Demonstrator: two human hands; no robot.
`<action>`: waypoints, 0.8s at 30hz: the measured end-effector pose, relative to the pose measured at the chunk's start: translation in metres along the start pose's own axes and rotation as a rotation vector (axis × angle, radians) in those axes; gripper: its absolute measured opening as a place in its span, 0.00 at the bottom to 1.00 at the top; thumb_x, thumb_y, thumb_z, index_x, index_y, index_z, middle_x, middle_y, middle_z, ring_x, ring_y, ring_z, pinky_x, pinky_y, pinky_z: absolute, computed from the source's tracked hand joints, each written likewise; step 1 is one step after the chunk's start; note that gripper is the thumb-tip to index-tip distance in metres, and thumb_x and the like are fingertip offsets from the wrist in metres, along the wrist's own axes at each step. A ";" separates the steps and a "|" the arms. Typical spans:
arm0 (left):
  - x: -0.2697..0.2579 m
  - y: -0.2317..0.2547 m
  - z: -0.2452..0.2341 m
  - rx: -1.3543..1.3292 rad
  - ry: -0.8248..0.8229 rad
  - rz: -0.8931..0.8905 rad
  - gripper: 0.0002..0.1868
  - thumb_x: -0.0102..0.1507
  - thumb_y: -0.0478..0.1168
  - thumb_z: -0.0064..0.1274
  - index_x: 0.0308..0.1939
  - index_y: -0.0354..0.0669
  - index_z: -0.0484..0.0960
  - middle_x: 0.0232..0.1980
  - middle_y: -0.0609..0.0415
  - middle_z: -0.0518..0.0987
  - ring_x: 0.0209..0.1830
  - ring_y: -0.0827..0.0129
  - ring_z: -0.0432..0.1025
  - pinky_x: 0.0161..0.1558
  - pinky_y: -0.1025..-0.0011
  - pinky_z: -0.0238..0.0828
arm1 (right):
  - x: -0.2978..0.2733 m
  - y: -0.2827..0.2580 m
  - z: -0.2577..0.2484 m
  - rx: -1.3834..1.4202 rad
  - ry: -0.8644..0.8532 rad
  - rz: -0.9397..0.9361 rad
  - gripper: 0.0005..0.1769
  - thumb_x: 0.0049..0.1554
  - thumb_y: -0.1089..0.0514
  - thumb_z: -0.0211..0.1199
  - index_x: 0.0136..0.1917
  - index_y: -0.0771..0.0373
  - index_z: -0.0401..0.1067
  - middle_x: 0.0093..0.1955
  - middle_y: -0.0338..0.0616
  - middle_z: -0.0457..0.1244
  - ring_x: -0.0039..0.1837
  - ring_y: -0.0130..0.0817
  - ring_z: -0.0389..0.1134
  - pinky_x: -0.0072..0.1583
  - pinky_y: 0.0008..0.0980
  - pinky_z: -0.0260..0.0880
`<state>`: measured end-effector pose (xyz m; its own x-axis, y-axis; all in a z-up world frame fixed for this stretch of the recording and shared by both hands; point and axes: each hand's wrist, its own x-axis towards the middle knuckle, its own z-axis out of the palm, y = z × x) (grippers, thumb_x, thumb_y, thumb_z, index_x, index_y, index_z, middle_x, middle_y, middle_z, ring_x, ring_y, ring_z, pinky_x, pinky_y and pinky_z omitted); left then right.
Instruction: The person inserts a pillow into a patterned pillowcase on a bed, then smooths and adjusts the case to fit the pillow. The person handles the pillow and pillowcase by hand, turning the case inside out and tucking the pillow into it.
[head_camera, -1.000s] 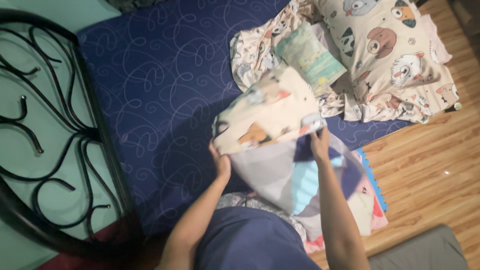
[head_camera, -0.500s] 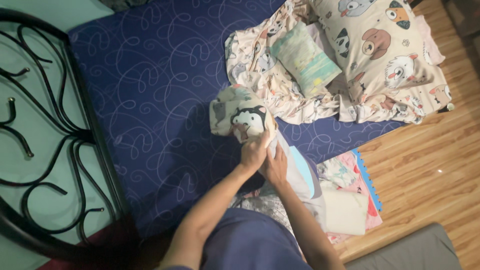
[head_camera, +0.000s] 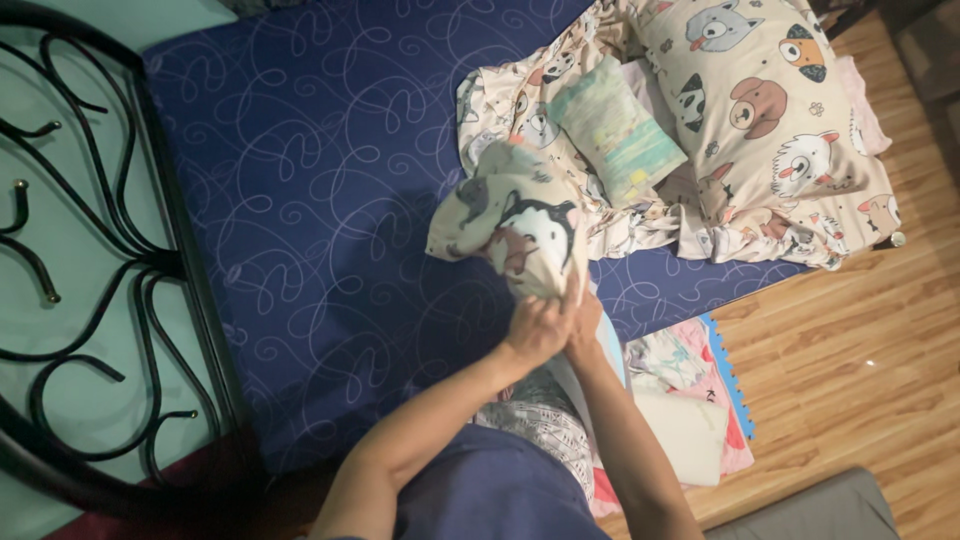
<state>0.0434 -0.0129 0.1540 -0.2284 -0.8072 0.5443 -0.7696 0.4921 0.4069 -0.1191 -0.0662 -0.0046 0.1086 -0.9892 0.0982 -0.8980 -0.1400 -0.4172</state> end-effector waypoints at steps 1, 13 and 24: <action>0.008 0.004 -0.005 0.008 0.003 0.009 0.33 0.62 0.39 0.50 0.69 0.24 0.67 0.23 0.51 0.77 0.20 0.61 0.73 0.29 0.63 0.70 | 0.004 0.003 -0.003 0.063 -0.042 0.092 0.24 0.66 0.46 0.56 0.73 0.50 0.67 0.48 0.53 0.71 0.45 0.55 0.73 0.43 0.48 0.71; 0.093 0.055 -0.098 -0.024 0.112 0.088 0.27 0.66 0.34 0.49 0.69 0.28 0.72 0.29 0.57 0.73 0.27 0.65 0.72 0.37 0.64 0.68 | 0.159 -0.047 -0.116 0.959 0.013 -0.121 0.30 0.65 0.48 0.57 0.76 0.60 0.60 0.61 0.53 0.64 0.59 0.50 0.67 0.58 0.44 0.66; 0.110 0.013 -0.084 -0.056 0.149 0.039 0.25 0.64 0.38 0.51 0.66 0.49 0.78 0.34 0.62 0.74 0.38 0.66 0.72 0.43 0.63 0.62 | 0.138 -0.056 -0.117 1.262 0.189 -0.134 0.38 0.63 0.51 0.59 0.80 0.67 0.52 0.75 0.53 0.57 0.73 0.45 0.61 0.74 0.41 0.61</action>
<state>0.0581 -0.0683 0.2805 -0.1630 -0.7321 0.6614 -0.7268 0.5424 0.4213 -0.1037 -0.1901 0.1378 0.0113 -0.9574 0.2886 0.1511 -0.2836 -0.9470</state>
